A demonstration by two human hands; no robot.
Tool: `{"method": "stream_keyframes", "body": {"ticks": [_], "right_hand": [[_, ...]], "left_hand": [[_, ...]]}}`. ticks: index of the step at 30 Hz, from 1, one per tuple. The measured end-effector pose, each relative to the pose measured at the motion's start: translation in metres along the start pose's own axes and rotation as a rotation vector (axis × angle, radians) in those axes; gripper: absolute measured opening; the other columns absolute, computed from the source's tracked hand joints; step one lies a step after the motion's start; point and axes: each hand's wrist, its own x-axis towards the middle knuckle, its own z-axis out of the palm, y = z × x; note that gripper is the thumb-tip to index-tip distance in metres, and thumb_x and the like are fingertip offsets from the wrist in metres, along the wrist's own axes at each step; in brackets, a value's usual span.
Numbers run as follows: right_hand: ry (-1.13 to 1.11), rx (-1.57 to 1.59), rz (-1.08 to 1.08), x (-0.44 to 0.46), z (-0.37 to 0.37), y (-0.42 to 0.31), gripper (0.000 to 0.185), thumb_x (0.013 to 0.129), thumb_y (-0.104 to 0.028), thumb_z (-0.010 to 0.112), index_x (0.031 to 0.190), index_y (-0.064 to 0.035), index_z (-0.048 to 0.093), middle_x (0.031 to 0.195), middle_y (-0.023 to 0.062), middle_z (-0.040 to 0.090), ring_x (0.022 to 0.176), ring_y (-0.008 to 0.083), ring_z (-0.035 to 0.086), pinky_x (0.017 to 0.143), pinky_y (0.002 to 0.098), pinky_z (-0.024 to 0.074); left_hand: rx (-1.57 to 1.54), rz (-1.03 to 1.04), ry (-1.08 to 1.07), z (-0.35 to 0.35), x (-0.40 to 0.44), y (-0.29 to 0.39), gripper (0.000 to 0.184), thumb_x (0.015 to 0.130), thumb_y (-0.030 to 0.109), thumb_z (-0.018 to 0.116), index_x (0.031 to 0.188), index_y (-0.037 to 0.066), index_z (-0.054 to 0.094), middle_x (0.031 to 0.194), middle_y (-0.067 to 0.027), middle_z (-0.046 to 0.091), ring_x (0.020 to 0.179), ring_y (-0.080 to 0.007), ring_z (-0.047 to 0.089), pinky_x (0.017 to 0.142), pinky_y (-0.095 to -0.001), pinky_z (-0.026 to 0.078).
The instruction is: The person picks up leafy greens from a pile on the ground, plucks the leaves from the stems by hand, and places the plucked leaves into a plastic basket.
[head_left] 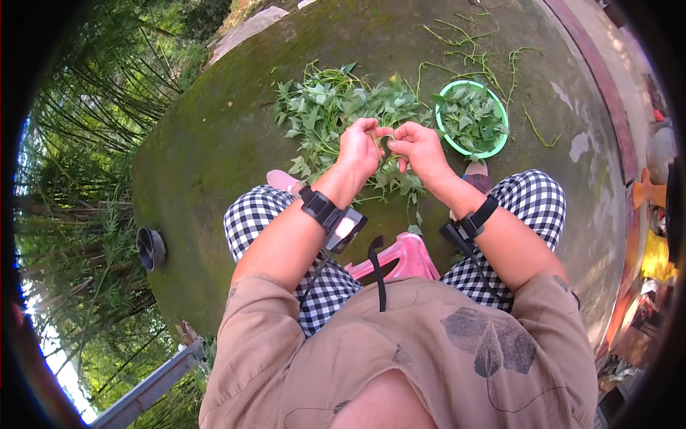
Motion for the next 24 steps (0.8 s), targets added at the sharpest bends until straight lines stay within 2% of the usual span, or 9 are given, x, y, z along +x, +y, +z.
{"method": "stream_keyframes", "body": {"ticks": [2,4,6,8,11,14,17,21,24], "right_hand": [[0.047,-0.057,-0.058,0.002,0.005,0.001,0.009,0.080,-0.003,0.064,0.088,-0.0002,0.065,0.069,0.0027,0.062,0.050,0.0079,0.052,0.042,0.0245,0.0400],[0.109,-0.145,-0.133,0.003,0.007,0.000,0.015,0.079,-0.003,0.064,0.094,-0.0020,0.068,0.070,0.0019,0.063,0.050,0.0073,0.050,0.044,0.0255,0.0402],[0.131,-0.216,-0.132,0.006,0.002,0.000,0.021,0.078,-0.003,0.063,0.097,-0.0056,0.072,0.071,0.0022,0.065,0.055,0.0091,0.053,0.052,0.0271,0.0442],[0.150,-0.253,-0.172,0.010,-0.002,0.005,0.020,0.078,-0.004,0.062,0.095,-0.0056,0.072,0.074,0.0038,0.068,0.060,0.0108,0.057,0.056,0.0275,0.0471],[0.169,-0.396,-0.256,0.011,-0.004,0.006,0.022,0.079,0.003,0.059,0.099,-0.0008,0.069,0.085,0.0023,0.070,0.070,0.0071,0.062,0.061,0.0229,0.0501],[0.195,-0.460,-0.229,0.009,-0.005,-0.003,0.022,0.080,0.002,0.060,0.100,-0.0016,0.070,0.084,0.0039,0.070,0.074,0.0093,0.063,0.071,0.0246,0.0509],[0.211,-0.457,-0.254,0.020,-0.013,0.019,0.019,0.078,-0.012,0.066,0.095,-0.0067,0.071,0.085,0.0114,0.071,0.076,0.0219,0.068,0.068,0.0333,0.0520],[0.185,-0.629,-0.271,0.017,-0.012,0.022,0.022,0.079,-0.016,0.067,0.099,-0.0069,0.069,0.090,0.0126,0.070,0.082,0.0292,0.067,0.071,0.0389,0.0517],[0.188,-0.831,-0.290,0.008,-0.008,0.012,0.024,0.079,-0.020,0.068,0.099,-0.0063,0.067,0.093,0.0133,0.069,0.086,0.0332,0.066,0.073,0.0432,0.0509]], "left_hand": [[-0.021,0.005,0.035,0.010,-0.005,-0.001,0.019,0.092,0.023,0.045,0.103,0.008,0.050,0.088,-0.0133,0.064,0.074,-0.0210,0.055,0.062,-0.0348,0.041],[-0.051,0.018,0.042,0.015,-0.006,-0.001,0.017,0.092,0.022,0.046,0.102,0.009,0.051,0.092,-0.0123,0.063,0.079,-0.0219,0.055,0.069,-0.0372,0.041],[-0.065,0.019,0.047,0.019,-0.006,-0.001,0.014,0.093,0.021,0.045,0.098,0.010,0.052,0.092,-0.0102,0.060,0.085,-0.0236,0.055,0.076,-0.0395,0.042],[-0.050,0.020,0.033,0.024,-0.007,-0.003,0.014,0.094,0.021,0.045,0.099,0.010,0.051,0.092,-0.0108,0.061,0.084,-0.0240,0.055,0.076,-0.0404,0.042],[-0.058,0.015,0.020,0.027,-0.005,-0.005,0.014,0.094,0.021,0.045,0.098,0.009,0.052,0.093,-0.0119,0.062,0.084,-0.0245,0.056,0.075,-0.0410,0.043],[-0.092,0.005,-0.017,0.022,0.005,-0.009,0.015,0.094,0.021,0.045,0.098,0.009,0.052,0.093,-0.0122,0.063,0.083,-0.0245,0.056,0.076,-0.0412,0.042],[-0.060,-0.002,-0.010,0.023,0.005,-0.013,0.015,0.094,0.021,0.045,0.098,0.008,0.053,0.091,-0.0114,0.062,0.083,-0.0241,0.056,0.077,-0.0403,0.042],[-0.086,-0.007,-0.024,0.018,0.008,-0.020,0.015,0.095,0.020,0.045,0.098,0.008,0.053,0.090,-0.0108,0.061,0.081,-0.0234,0.055,0.076,-0.0372,0.042],[-0.145,0.084,0.062,0.019,0.017,-0.028,0.014,0.095,0.019,0.045,0.099,0.007,0.053,0.092,-0.0114,0.061,0.082,-0.0234,0.055,0.075,-0.0349,0.043]]}}
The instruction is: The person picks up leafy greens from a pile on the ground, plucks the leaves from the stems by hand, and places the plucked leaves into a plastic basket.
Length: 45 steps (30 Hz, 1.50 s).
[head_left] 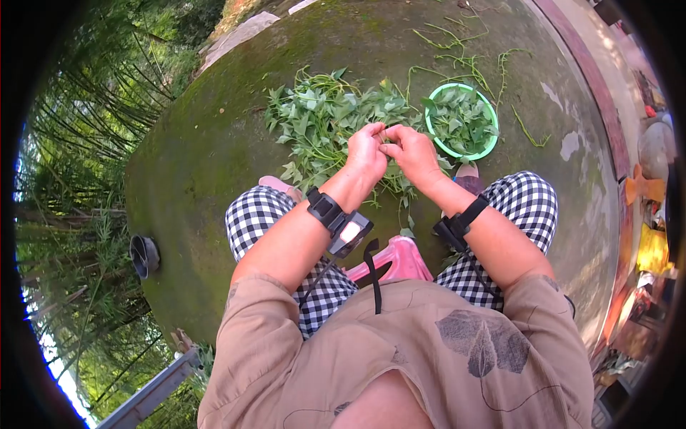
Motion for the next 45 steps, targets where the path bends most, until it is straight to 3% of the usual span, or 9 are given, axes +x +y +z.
{"method": "stream_keyframes", "body": {"ticks": [11,14,17,21,24,25,28,33,45], "right_hand": [[0.034,0.066,0.106,0.003,-0.025,0.039,0.016,0.075,-0.014,0.069,0.079,-0.0022,0.060,0.067,0.0094,0.061,0.060,0.0237,0.059,0.056,0.0370,0.0453],[-0.086,0.590,0.302,0.004,-0.049,0.054,0.013,0.079,-0.008,0.070,0.078,-0.0017,0.059,0.061,0.0035,0.057,0.046,0.0128,0.053,0.041,0.0286,0.0388],[-0.168,0.799,0.435,-0.004,-0.069,0.049,0.009,0.085,-0.008,0.066,0.083,-0.0045,0.057,0.067,0.0006,0.055,0.044,0.0093,0.050,0.037,0.0213,0.0295],[-0.279,0.892,0.427,-0.008,-0.075,0.045,0.007,0.088,-0.010,0.064,0.090,-0.0064,0.058,0.073,0.0001,0.057,0.051,0.0099,0.053,0.042,0.0195,0.0320],[-0.297,1.032,0.387,-0.010,-0.067,0.032,0.006,0.087,-0.009,0.063,0.087,-0.0064,0.058,0.072,0.0010,0.057,0.048,0.0104,0.053,0.038,0.0196,0.0295],[-0.299,1.056,0.373,-0.010,-0.064,0.032,0.007,0.087,-0.009,0.064,0.088,-0.0073,0.058,0.073,0.0005,0.057,0.048,0.0107,0.054,0.039,0.0194,0.0301],[-0.211,0.935,0.319,-0.005,-0.069,0.036,0.008,0.085,-0.007,0.065,0.089,-0.0064,0.059,0.075,0.0012,0.059,0.052,0.0109,0.057,0.041,0.0207,0.0362],[0.137,0.635,0.242,0.019,-0.081,0.082,0.006,0.083,-0.002,0.065,0.084,-0.0038,0.059,0.074,0.0017,0.061,0.061,0.0106,0.058,0.054,0.0263,0.0488],[0.599,-0.132,0.505,0.038,-0.122,0.172,0.042,0.078,-0.017,0.072,0.117,-0.0038,0.064,0.102,0.0153,0.070,0.093,0.0245,0.067,0.084,0.0366,0.0501]], "left_hand": [[0.329,-0.116,-0.211,0.000,-0.031,0.025,0.015,0.095,0.016,0.043,0.094,0.005,0.053,0.121,-0.0238,0.059,0.104,-0.0359,0.060,0.086,-0.0445,0.049],[1.056,-0.093,-0.078,-0.030,-0.007,0.038,0.029,0.082,0.015,0.064,0.107,0.002,0.057,0.112,-0.0184,0.063,0.095,-0.0355,0.061,0.087,-0.0470,0.050],[2.135,0.727,0.121,-0.044,-0.033,0.022,0.067,0.063,0.012,0.079,0.126,0.006,0.058,0.112,-0.0145,0.064,0.103,-0.0353,0.058,0.093,-0.0428,0.047],[1.367,0.210,-0.354,-0.052,-0.027,0.003,0.063,0.064,0.016,0.080,0.122,0.002,0.060,0.115,-0.0172,0.062,0.102,-0.0284,0.059,0.093,-0.0344,0.045],[1.324,0.541,-0.504,-0.050,-0.030,-0.019,0.056,0.068,0.017,0.081,0.117,-0.001,0.062,0.107,-0.0140,0.066,0.095,-0.0237,0.060,0.086,-0.0334,0.048],[1.118,0.303,-0.574,-0.041,-0.039,-0.018,0.037,0.076,0.019,0.077,0.105,-0.001,0.066,0.097,-0.0089,0.067,0.088,-0.0164,0.061,0.075,-0.0308,0.049],[1.073,-0.061,-0.479,-0.032,-0.047,-0.009,0.020,0.085,0.018,0.069,0.094,0.000,0.066,0.087,-0.0048,0.067,0.077,-0.0109,0.061,0.068,-0.0273,0.047],[1.227,0.031,-0.521,-0.026,-0.047,0.009,0.019,0.089,0.019,0.064,0.083,0.000,0.065,0.059,-0.0055,0.062,0.053,-0.0121,0.058,0.050,-0.0273,0.046],[1.253,-0.120,-0.460,-0.026,-0.047,0.038,0.023,0.096,0.016,0.049,0.108,0.003,0.064,0.074,-0.0020,0.066,0.063,-0.0098,0.060,0.058,-0.0257,0.043]]}}
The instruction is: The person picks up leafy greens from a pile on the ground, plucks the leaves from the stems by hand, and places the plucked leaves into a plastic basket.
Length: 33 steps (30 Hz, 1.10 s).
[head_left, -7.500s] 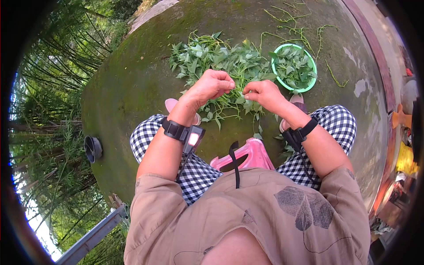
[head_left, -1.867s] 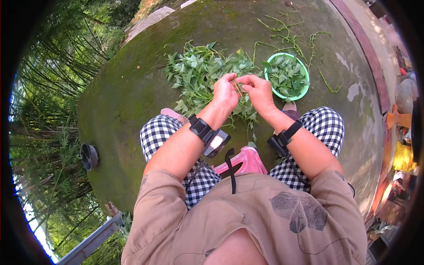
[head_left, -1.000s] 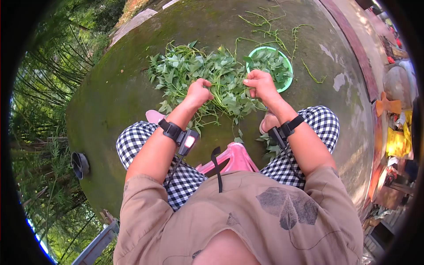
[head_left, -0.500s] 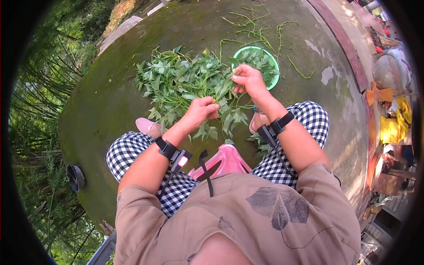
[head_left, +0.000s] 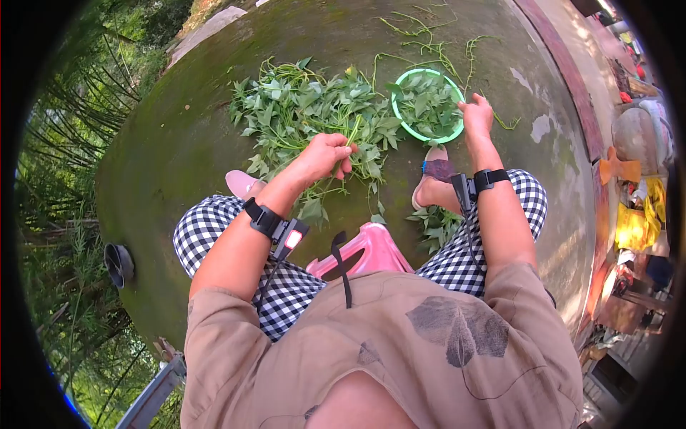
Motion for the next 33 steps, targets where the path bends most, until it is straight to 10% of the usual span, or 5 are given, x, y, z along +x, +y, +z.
{"method": "stream_keyframes", "body": {"ticks": [5,11,17,24,33], "right_hand": [[-0.561,0.452,0.011,-0.045,0.000,-0.049,0.022,0.079,-0.009,0.069,0.099,-0.0003,0.069,0.080,0.0069,0.068,0.074,0.0127,0.063,0.070,0.0278,0.0504],[-0.703,0.305,-0.884,-0.112,0.006,-0.109,0.025,0.082,-0.003,0.060,0.107,-0.0019,0.065,0.090,0.0056,0.066,0.090,0.0142,0.062,0.082,0.0290,0.0479],[-0.983,0.248,-0.366,-0.108,0.013,-0.114,0.013,0.081,-0.010,0.065,0.089,0.0005,0.065,0.070,0.0028,0.060,0.065,0.0115,0.055,0.061,0.0282,0.0455],[-0.939,0.204,-0.367,-0.126,0.019,-0.123,0.013,0.081,-0.013,0.066,0.082,0.0002,0.064,0.064,0.0022,0.058,0.055,0.0110,0.053,0.051,0.0289,0.0431],[-0.847,0.005,-0.428,-0.144,0.011,-0.143,0.021,0.074,-0.025,0.068,0.079,-0.0045,0.066,0.071,0.0163,0.064,0.072,0.0346,0.062,0.064,0.0451,0.0461]], "left_hand": [[0.000,0.026,-0.062,-0.014,0.000,0.004,0.024,0.093,0.015,0.052,0.108,0.003,0.066,0.080,-0.0052,0.069,0.074,-0.0133,0.062,0.071,-0.0295,0.044],[-0.091,0.058,-0.196,-0.012,-0.008,0.020,0.028,0.093,0.017,0.052,0.113,0.002,0.064,0.079,-0.0050,0.070,0.072,-0.0127,0.063,0.069,-0.0275,0.045],[-0.239,0.031,0.161,-0.008,-0.001,0.016,0.023,0.089,0.013,0.059,0.110,0.004,0.062,0.083,-0.0065,0.070,0.067,-0.0112,0.063,0.055,-0.0225,0.042],[0.245,0.501,0.464,-0.003,0.019,-0.010,0.015,0.081,0.011,0.066,0.093,0.001,0.067,0.082,-0.0067,0.068,0.068,-0.0133,0.062,0.063,-0.0282,0.050],[0.690,0.793,0.698,0.005,0.019,-0.012,0.009,0.074,0.013,0.063,0.074,0.005,0.059,0.074,-0.0104,0.055,0.073,-0.0314,0.058,0.064,-0.0431,0.049]]}}
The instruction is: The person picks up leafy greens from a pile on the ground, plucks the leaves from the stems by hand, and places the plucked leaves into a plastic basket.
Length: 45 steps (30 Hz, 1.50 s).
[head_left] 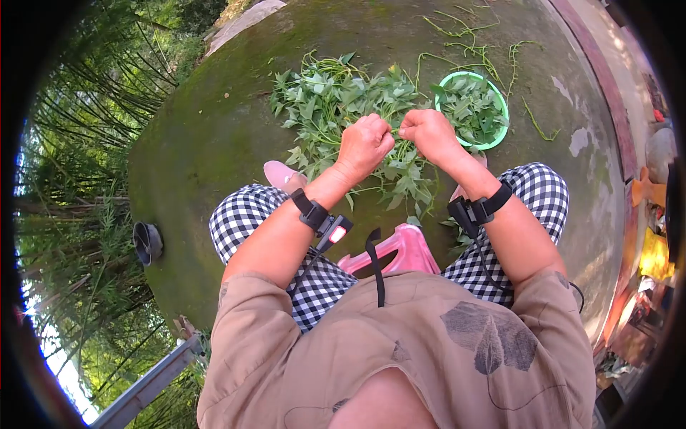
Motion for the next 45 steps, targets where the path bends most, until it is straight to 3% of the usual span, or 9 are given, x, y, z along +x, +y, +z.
{"method": "stream_keyframes", "body": {"ticks": [6,13,16,21,24,34,39,42,45], "right_hand": [[-0.039,0.032,0.018,-0.004,0.001,-0.006,0.022,0.075,-0.027,0.067,0.084,-0.0065,0.070,0.073,0.0160,0.065,0.073,0.0334,0.063,0.065,0.0439,0.0469],[0.082,0.279,-0.060,-0.007,0.015,-0.003,0.021,0.075,-0.024,0.067,0.082,-0.0045,0.070,0.071,0.0155,0.065,0.066,0.0282,0.063,0.061,0.0383,0.0468],[0.100,0.342,-0.137,-0.008,0.020,0.000,0.015,0.081,-0.014,0.065,0.084,0.0002,0.068,0.065,0.0039,0.062,0.049,0.0086,0.053,0.047,0.0247,0.0425],[0.034,0.506,-0.034,-0.014,0.020,-0.002,0.015,0.082,-0.014,0.065,0.083,0.0008,0.067,0.065,0.0023,0.061,0.051,0.0083,0.054,0.048,0.0239,0.0424],[0.005,0.594,0.028,-0.014,0.028,0.007,0.013,0.080,-0.012,0.065,0.081,0.0016,0.065,0.063,0.0037,0.060,0.050,0.0103,0.055,0.048,0.0265,0.0439],[-0.126,0.460,0.220,-0.003,0.035,0.067,0.011,0.080,-0.008,0.065,0.082,0.0024,0.064,0.061,0.0064,0.060,0.045,0.0147,0.056,0.047,0.0311,0.0436],[-0.055,0.281,0.355,-0.008,0.030,0.085,0.036,0.079,-0.006,0.064,0.115,-0.0043,0.064,0.063,0.0082,0.060,0.043,0.0165,0.056,0.047,0.0351,0.0454],[0.034,0.366,0.459,-0.005,0.024,0.096,0.041,0.079,-0.003,0.062,0.120,-0.0074,0.062,0.067,0.0088,0.061,0.044,0.0155,0.055,0.044,0.0334,0.0459],[0.081,0.685,0.491,-0.008,0.019,0.095,0.045,0.081,0.003,0.051,0.124,-0.0030,0.059,0.058,0.0018,0.049,0.042,0.0128,0.044,0.041,0.0296,0.0445]], "left_hand": [[0.089,0.094,0.002,-0.006,0.000,0.005,0.010,0.075,0.013,0.063,0.073,0.004,0.058,0.073,-0.0121,0.056,0.072,-0.0323,0.059,0.061,-0.0435,0.049],[-0.372,-0.312,0.088,-0.010,0.002,0.012,0.015,0.076,0.012,0.059,0.067,-0.001,0.060,0.061,-0.0130,0.058,0.053,-0.0246,0.056,0.053,-0.0367,0.045],[-0.572,-0.460,0.078,-0.007,-0.001,0.010,0.017,0.076,0.011,0.058,0.066,-0.002,0.060,0.056,-0.0100,0.056,0.049,-0.0174,0.053,0.050,-0.0327,0.043],[-0.788,-0.649,0.076,-0.014,-0.001,0.014,0.015,0.078,0.009,0.055,0.069,0.000,0.062,0.056,-0.0037,0.055,0.044,-0.0097,0.048,0.042,-0.0237,0.038],[-0.908,-0.800,0.143,-0.029,0.011,0.002,0.013,0.078,0.008,0.055,0.071,0.000,0.063,0.056,-0.0039,0.055,0.045,-0.0110,0.051,0.041,-0.0240,0.040],[-0.945,-0.780,0.471,-0.071,0.040,-0.030,0.017,0.086,0.010,0.052,0.087,-0.003,0.062,0.071,-0.0118,0.061,0.057,-0.0202,0.061,0.046,-0.0293,0.048],[-0.978,-0.714,0.584,-0.099,0.047,-0.042,0.018,0.088,0.012,0.051,0.089,-0.004,0.061,0.073,-0.0135,0.063,0.058,-0.0220,0.061,0.047,-0.0302,0.049],[-0.999,-0.695,0.624,-0.108,0.049,-0.045,0.018,0.088,0.012,0.052,0.089,-0.003,0.061,0.073,-0.0141,0.063,0.057,-0.0223,0.061,0.047,-0.0306,0.050],[-0.993,-0.677,0.658,-0.117,0.051,-0.050,0.017,0.088,0.013,0.052,0.090,-0.003,0.060,0.074,-0.0133,0.063,0.058,-0.0220,0.061,0.047,-0.0304,0.049]]}}
